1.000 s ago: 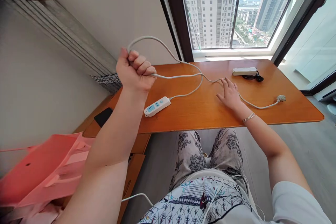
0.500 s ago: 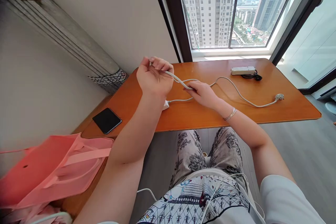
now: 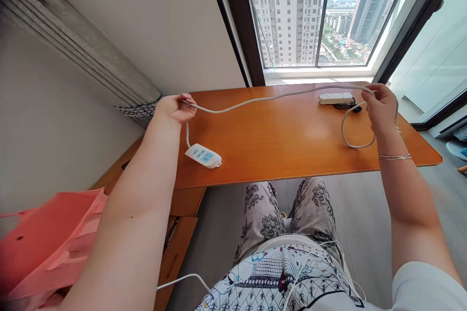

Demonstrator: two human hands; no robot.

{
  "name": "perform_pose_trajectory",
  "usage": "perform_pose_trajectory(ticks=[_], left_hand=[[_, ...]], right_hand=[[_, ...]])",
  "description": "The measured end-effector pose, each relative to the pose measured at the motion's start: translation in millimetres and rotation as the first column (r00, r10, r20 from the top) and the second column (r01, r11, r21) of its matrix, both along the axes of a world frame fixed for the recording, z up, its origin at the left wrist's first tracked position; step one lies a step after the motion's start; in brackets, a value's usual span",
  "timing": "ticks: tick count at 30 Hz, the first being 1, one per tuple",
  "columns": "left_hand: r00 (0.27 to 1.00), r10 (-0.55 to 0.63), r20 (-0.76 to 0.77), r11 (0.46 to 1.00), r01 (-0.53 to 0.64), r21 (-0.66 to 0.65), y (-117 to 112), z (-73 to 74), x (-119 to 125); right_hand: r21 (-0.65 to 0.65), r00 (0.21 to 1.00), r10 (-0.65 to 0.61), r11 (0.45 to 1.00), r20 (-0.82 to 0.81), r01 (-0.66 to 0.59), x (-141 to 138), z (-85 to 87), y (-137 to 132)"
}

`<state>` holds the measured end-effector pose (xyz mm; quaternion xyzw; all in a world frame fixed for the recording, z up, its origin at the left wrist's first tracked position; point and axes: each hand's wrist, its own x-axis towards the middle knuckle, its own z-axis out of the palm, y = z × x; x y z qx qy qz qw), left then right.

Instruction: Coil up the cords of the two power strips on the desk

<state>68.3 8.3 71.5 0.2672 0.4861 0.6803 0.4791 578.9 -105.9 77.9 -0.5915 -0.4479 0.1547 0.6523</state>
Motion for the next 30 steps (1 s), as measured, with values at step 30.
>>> perform_pose_trajectory(ticks=[30], left_hand=[[0.96,-0.124,-0.25,0.99,0.136,0.034,-11,26.0,28]], right_hand=[[-0.158,0.812,0.272,0.962,0.517,-0.222,-17,-36.4,-22]])
